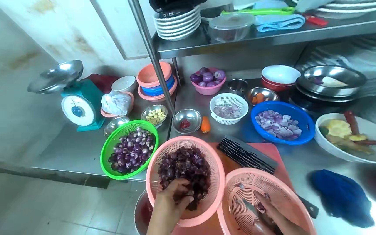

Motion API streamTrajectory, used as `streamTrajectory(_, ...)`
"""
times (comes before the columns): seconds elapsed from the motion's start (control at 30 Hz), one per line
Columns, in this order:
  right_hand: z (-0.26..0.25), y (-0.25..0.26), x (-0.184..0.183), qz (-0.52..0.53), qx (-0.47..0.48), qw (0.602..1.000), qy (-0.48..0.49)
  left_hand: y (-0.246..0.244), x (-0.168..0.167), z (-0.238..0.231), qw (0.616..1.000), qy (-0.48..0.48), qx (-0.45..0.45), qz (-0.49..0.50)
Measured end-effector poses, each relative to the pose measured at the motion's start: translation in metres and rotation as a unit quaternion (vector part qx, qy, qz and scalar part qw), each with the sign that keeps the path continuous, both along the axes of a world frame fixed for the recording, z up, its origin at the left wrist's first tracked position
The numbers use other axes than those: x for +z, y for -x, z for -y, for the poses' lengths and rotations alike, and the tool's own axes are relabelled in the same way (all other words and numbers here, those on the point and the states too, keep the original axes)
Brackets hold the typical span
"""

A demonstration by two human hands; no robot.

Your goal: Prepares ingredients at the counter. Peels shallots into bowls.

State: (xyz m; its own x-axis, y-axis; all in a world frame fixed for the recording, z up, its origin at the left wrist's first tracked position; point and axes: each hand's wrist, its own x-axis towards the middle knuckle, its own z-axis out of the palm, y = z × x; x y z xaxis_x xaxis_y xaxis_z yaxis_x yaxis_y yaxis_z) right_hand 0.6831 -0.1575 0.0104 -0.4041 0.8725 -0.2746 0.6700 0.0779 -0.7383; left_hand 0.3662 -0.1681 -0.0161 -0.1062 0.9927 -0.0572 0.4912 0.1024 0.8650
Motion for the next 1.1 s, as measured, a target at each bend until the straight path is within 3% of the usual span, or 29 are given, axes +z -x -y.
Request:
streamTrajectory(0.1, 0.000, 0.004, 0.002, 0.046, 0.009, 0.998, 0.039, -0.002, 0.003, -0.001, 0.999, 0.020, 0.002, -0.044)
streamTrajectory(0.27, 0.002, 0.000, 0.012, 0.088, 0.002, 0.994, 0.062, -0.012, 0.006, 0.001, 0.971, 0.093, 0.004, -0.221)
streamTrajectory(0.37, 0.008, -0.005, 0.011, 0.078, -0.011, 0.997, 0.021, -0.016, -0.001, 0.007, 0.964, 0.038, 0.036, -0.259)
streamTrajectory(0.43, 0.011, -0.007, 0.013, 0.050, -0.023, 0.998, 0.024, -0.021, 0.002, 0.010, 0.980, -0.021, 0.038, -0.194)
streamTrajectory(0.53, 0.015, -0.012, 0.012, -0.066, -0.063, 0.994, 0.060, -0.048, 0.018, 0.009, 0.997, -0.052, -0.011, 0.064)
streamTrajectory(0.6, 0.017, -0.011, 0.014, -0.167, -0.086, 0.979, 0.084, -0.078, 0.030, 0.006, 0.981, -0.021, -0.042, 0.188)
streamTrajectory(0.73, 0.021, -0.007, 0.026, -0.311, -0.113, 0.937, 0.112, -0.121, 0.033, 0.000, 0.943, 0.022, -0.056, 0.327)
streamTrajectory(0.83, 0.025, -0.011, 0.031, -0.355, -0.109, 0.922, 0.110, -0.134, 0.031, -0.001, 0.923, 0.023, -0.058, 0.380)
streamTrajectory(1.1, 0.030, -0.023, 0.033, -0.374, -0.099, 0.918, 0.082, -0.148, 0.039, -0.007, 0.910, 0.040, -0.077, 0.406)
